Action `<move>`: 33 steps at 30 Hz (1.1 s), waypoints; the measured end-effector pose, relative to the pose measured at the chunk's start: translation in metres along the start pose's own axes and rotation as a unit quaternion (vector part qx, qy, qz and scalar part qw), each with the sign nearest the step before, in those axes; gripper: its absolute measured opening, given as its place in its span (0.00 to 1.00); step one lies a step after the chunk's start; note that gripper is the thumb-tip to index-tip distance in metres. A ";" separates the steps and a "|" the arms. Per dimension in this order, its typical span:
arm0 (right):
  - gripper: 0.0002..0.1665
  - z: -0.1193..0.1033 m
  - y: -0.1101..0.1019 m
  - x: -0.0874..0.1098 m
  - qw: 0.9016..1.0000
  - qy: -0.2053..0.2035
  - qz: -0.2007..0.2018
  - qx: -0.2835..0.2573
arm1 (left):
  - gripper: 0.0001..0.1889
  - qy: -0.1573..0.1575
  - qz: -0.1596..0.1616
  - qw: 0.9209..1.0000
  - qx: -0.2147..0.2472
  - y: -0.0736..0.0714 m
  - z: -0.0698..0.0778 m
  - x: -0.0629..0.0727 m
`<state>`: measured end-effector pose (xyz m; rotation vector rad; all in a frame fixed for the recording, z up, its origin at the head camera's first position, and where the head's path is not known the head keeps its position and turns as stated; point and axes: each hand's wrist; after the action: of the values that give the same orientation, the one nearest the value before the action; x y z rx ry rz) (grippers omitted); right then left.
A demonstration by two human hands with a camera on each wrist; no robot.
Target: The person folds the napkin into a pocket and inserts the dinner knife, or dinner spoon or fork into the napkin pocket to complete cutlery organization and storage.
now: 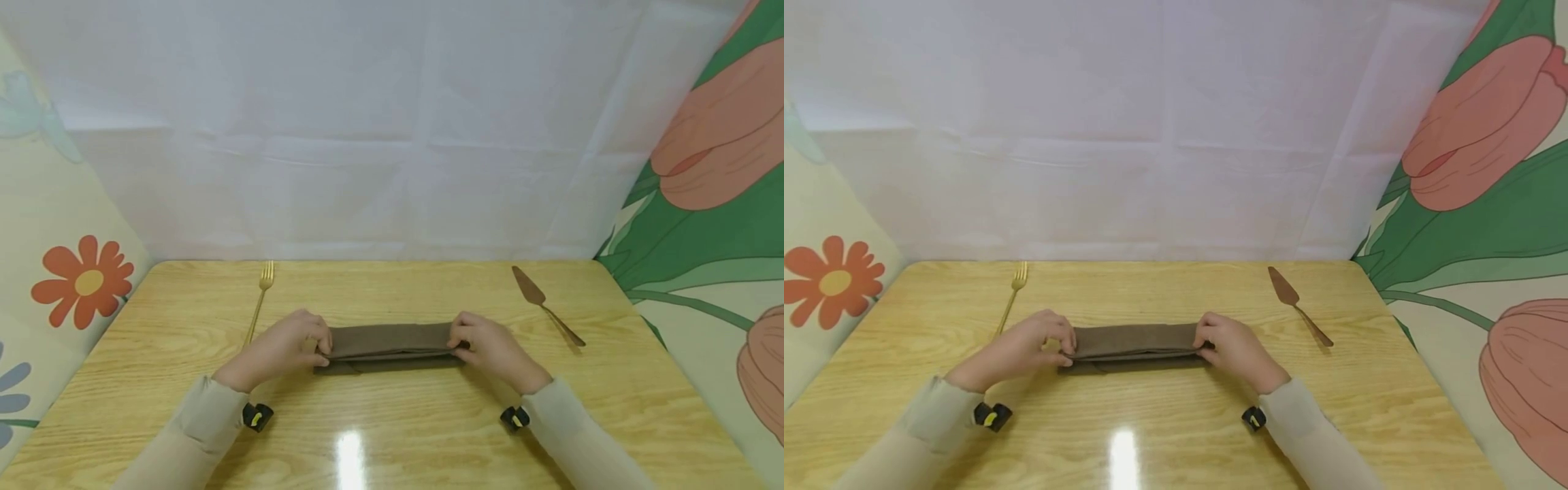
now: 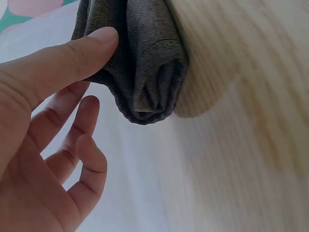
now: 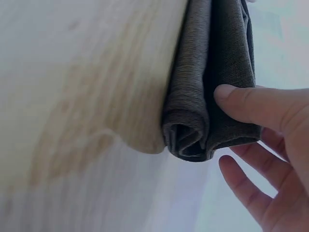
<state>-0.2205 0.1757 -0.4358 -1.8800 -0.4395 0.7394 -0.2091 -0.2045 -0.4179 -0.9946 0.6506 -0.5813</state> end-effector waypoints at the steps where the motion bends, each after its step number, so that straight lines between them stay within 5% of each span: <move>1: 0.11 0.000 0.001 0.000 1.000 -0.003 -0.002 0.008 | 0.13 0.005 -0.001 1.000 -0.001 0.000 0.000 0.000; 16: 0.13 0.004 0.007 0.001 0.996 -0.077 -0.009 0.054 | 0.13 0.038 -0.035 0.999 -0.001 0.005 -0.004 -0.001; 33: 0.08 -0.001 0.006 0.002 0.993 -0.073 -0.058 0.067 | 0.07 0.000 -0.062 0.998 0.011 0.007 -0.001 0.001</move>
<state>-0.2183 0.1737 -0.4413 -1.6669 -0.5729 0.8114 -0.2083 -0.2033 -0.4249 -1.0188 0.5848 -0.6962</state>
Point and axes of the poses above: each hand's wrist, its own x-axis away from the middle knuckle, its own y-axis out of the palm, z = x × y, and after that the axes turned 6 degrees about y, right-handed
